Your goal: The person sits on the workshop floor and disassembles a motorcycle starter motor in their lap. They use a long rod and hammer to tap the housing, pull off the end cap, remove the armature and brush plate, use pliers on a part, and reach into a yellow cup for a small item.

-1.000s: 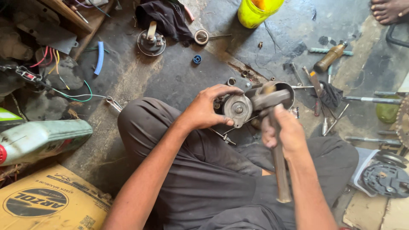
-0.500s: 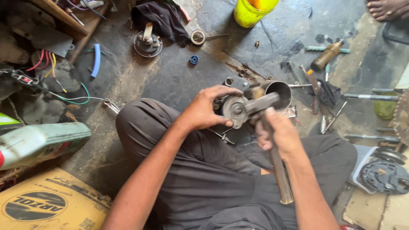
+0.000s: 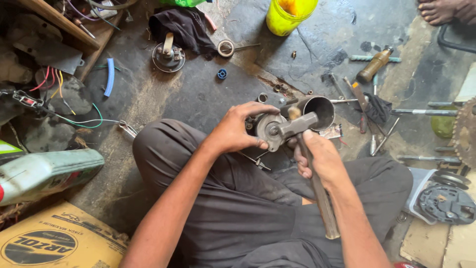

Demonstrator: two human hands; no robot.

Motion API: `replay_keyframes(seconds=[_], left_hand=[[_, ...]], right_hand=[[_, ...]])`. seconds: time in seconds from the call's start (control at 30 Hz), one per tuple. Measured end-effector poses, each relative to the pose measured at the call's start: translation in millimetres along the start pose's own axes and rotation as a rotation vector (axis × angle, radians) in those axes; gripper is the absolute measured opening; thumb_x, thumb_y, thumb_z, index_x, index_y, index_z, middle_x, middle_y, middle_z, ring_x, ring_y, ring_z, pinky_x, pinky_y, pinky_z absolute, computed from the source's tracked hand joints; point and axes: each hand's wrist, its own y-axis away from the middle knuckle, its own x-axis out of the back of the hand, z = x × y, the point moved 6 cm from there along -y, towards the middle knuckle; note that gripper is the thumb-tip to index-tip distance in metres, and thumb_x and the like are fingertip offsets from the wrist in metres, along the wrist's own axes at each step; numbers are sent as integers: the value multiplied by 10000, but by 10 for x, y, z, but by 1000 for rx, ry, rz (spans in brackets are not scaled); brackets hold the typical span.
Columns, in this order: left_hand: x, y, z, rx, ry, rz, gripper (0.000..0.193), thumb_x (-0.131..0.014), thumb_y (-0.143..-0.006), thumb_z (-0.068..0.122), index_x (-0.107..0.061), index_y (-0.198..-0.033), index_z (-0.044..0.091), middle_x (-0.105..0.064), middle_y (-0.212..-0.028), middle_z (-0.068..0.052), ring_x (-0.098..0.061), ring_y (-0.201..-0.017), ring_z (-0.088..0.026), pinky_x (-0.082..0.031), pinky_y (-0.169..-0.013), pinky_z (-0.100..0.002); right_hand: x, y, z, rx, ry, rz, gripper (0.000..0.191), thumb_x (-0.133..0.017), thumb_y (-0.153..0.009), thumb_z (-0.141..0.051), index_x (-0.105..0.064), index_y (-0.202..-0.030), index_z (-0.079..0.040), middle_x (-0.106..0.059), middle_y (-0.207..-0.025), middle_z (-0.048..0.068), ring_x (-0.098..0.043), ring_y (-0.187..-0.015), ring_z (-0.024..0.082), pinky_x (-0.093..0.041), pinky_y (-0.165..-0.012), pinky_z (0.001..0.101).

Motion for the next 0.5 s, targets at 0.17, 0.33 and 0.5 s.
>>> replay_keyframes(seconds=[0.17, 0.33, 0.5], left_hand=[[-12, -17, 9, -43, 7, 35, 820, -959, -510, 146, -683, -1282, 143, -706, -1256, -80, -677, -1186, -273, -516, -1042, -378], [-24, -26, -16, -2, -8, 3, 810, -939, -511, 153, -702, -1286, 169, -733, -1236, -64, -699, -1184, -256, -529, -1054, -366], [-48, -59, -27, 5, 43, 8, 791, -933, -518, 141, -706, -1275, 168, -724, -1261, -70, -696, -1195, -257, -526, -1058, -370]], right_hand=[[16, 19, -56, 93, -67, 100, 438, -449, -1068, -444, -531, -966, -25, -486, -588, 28, -423, -391, 115, -362, -364, 286], [49, 25, -115, 187, 111, 145, 449, -442, -1056, -441, -603, -1019, -24, -477, -590, 26, -447, -414, 109, -353, -371, 276], [32, -12, -23, 57, 29, 26, 432, -471, -1064, -436, -561, -983, -22, -495, -594, 37, -433, -393, 113, -371, -373, 279]])
